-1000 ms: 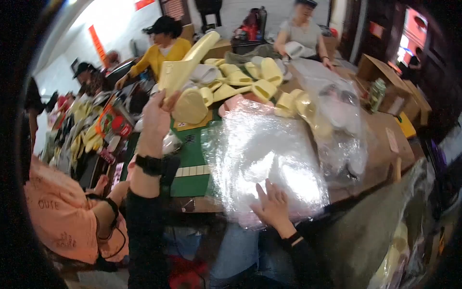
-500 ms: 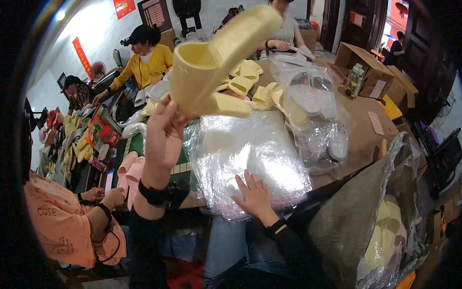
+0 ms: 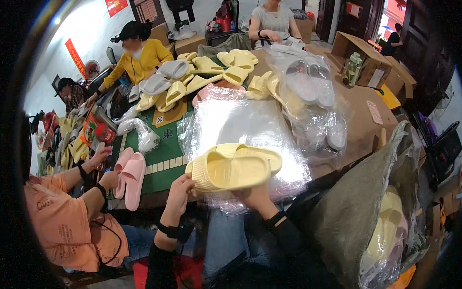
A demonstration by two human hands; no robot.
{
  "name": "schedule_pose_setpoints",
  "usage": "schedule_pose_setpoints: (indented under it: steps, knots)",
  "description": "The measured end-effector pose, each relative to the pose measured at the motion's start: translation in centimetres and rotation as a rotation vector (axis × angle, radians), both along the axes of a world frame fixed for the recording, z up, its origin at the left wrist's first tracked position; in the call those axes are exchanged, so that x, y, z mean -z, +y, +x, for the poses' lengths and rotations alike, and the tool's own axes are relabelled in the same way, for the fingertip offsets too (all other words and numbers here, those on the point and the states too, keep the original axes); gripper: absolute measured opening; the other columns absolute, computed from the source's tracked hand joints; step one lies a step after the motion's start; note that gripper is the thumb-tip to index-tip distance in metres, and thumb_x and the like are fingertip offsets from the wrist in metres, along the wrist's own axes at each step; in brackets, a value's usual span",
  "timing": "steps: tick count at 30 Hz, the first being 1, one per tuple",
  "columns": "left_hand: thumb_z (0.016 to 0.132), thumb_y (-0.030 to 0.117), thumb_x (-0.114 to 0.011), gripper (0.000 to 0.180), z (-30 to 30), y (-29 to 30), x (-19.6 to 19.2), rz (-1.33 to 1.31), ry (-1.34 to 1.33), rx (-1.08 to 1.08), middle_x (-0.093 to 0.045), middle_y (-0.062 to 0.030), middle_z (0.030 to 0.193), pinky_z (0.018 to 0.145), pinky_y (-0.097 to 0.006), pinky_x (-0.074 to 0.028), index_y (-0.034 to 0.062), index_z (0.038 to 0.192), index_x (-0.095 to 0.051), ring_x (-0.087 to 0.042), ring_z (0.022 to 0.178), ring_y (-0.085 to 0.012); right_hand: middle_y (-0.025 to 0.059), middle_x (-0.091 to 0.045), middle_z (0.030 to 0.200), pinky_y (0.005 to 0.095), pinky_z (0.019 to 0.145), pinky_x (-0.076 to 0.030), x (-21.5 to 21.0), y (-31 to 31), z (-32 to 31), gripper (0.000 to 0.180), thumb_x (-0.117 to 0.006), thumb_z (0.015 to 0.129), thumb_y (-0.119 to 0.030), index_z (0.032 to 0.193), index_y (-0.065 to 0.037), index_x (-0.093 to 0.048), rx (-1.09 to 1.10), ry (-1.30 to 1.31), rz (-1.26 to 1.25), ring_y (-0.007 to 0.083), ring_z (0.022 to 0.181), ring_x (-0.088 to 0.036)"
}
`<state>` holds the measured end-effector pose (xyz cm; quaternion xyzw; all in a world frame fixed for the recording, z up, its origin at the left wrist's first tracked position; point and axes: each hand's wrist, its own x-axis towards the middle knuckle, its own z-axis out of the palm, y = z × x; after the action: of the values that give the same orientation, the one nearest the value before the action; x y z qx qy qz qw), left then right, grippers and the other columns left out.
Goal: The person is packing slippers into plastic bags at a quality control or finishing station.
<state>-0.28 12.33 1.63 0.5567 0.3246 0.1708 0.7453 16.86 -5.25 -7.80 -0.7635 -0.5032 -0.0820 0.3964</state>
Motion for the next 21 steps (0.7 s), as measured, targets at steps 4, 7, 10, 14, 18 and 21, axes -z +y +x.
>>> schedule_pose_setpoints:
  steps: [4,7,10,14,18,21]
  knots:
    - [0.085,0.004,-0.058,0.027,-1.1,-0.8,0.4,0.008,0.046,0.083,-0.065,-0.0020,0.082,0.054,-0.018,-0.042,-0.0067,0.110,-0.059,-0.051,0.058,-0.0043,0.0138,-0.057,0.123,0.0460,0.094,-0.041,1.2,-0.8,0.7,0.055,-0.072,0.075,-0.034,0.122,-0.009,-0.057,-0.090,0.058,0.024,0.0358,0.115,-0.051]
    - [0.085,0.005,-0.059,0.031,-1.6,-1.3,0.2,0.140,0.120,0.059,-0.065,-0.0021,0.084,0.054,-0.018,-0.041,-0.0083,0.113,-0.058,-0.050,0.058,-0.0040,0.0137,-0.057,0.122,0.0457,0.094,-0.041,0.0,-1.4,1.4,0.055,-0.073,0.073,-0.031,0.122,-0.009,-0.057,-0.151,0.092,-0.018,0.0357,0.114,-0.051]
    - [0.085,0.005,-0.060,0.035,-2.3,-1.5,1.0,0.157,0.129,0.009,-0.066,-0.0024,0.085,0.054,-0.018,-0.040,-0.0093,0.117,-0.056,-0.049,0.058,-0.0037,0.0137,-0.058,0.122,0.0454,0.094,-0.042,-1.7,-2.1,2.1,0.055,-0.074,0.072,-0.029,0.121,-0.009,-0.057,-0.217,0.128,-0.063,0.0357,0.114,-0.052]
    - [0.086,0.005,-0.060,0.038,-3.5,-1.2,2.6,0.096,0.133,-0.001,-0.066,-0.0026,0.087,0.053,-0.018,-0.039,-0.0096,0.120,-0.055,-0.048,0.058,-0.0036,0.0141,-0.059,0.119,0.0439,0.092,-0.043,-6.4,-3.5,1.1,0.050,-0.072,0.073,-0.021,0.119,-0.008,-0.058,-0.225,0.197,-0.156,0.0350,0.111,-0.053]
    - [0.086,0.006,-0.059,0.035,-2.7,-1.8,2.5,0.070,0.077,-0.016,-0.066,-0.0023,0.088,0.053,-0.018,-0.038,-0.0086,0.118,-0.057,-0.048,0.059,-0.0033,0.0166,-0.062,0.110,0.0387,0.088,-0.046,-4.6,-6.6,3.8,0.042,-0.066,0.073,-0.008,0.114,-0.005,-0.059,0.076,0.309,-0.263,0.0321,0.103,-0.058]
    - [0.086,0.006,-0.058,0.032,-2.1,-2.3,2.6,0.160,0.093,-0.019,-0.066,-0.0030,0.089,0.056,-0.019,-0.040,-0.0062,0.116,-0.059,-0.051,0.061,-0.0042,0.0179,-0.064,0.101,0.0391,0.078,-0.050,-5.8,-7.3,4.9,0.034,-0.065,0.076,-0.014,0.109,-0.007,-0.064,0.298,0.367,-0.197,0.0345,0.092,-0.060]
